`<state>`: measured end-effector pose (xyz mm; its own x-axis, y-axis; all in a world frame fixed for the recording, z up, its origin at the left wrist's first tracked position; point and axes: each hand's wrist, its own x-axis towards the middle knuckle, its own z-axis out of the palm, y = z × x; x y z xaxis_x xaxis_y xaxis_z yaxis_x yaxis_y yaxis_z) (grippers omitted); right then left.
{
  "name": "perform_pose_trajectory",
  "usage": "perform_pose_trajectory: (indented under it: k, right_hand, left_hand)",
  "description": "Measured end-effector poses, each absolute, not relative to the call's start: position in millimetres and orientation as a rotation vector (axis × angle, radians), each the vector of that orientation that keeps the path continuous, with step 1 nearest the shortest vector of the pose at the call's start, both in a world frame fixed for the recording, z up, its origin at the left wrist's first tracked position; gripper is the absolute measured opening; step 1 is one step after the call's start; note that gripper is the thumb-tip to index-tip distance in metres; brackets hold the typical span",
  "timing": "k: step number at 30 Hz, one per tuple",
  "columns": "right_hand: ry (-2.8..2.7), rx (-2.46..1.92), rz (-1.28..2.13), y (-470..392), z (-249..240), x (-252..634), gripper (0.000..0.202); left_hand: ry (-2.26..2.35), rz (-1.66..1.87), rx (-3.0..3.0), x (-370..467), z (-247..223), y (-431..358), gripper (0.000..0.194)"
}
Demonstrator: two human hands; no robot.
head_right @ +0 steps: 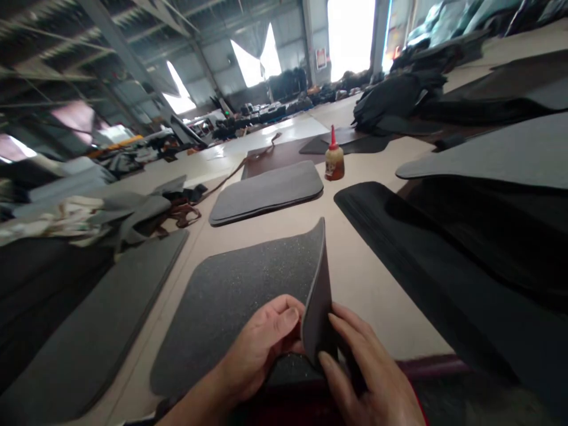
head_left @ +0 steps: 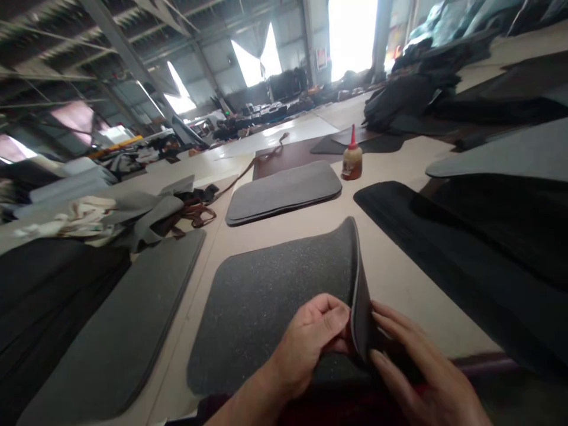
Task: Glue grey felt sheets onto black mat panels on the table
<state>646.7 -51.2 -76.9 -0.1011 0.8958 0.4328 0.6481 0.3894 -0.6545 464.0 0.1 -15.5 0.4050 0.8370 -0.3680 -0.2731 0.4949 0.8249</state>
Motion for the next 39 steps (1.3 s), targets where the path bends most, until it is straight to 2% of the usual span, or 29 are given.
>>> perform_pose_trajectory:
  k: [14,22,39]
  right_hand:
    - [-1.82,-1.339,0.398,-49.8,-75.6,645.9,0.038]
    - [-1.683,-1.327,0.649,-49.9,-55.0,657.8,0.043]
    - [-1.411,-1.582,0.372,-54.2,-47.7,687.5,0.033]
  left_hand:
    - [0.989,0.811,0.889,470.6,-6.9,1.4,0.034]
    - [1.011,0.823,0.875,476.4,-10.0,5.6,0.035]
    - [1.063,0.798,0.794,491.9,-15.7,12.6,0.036]
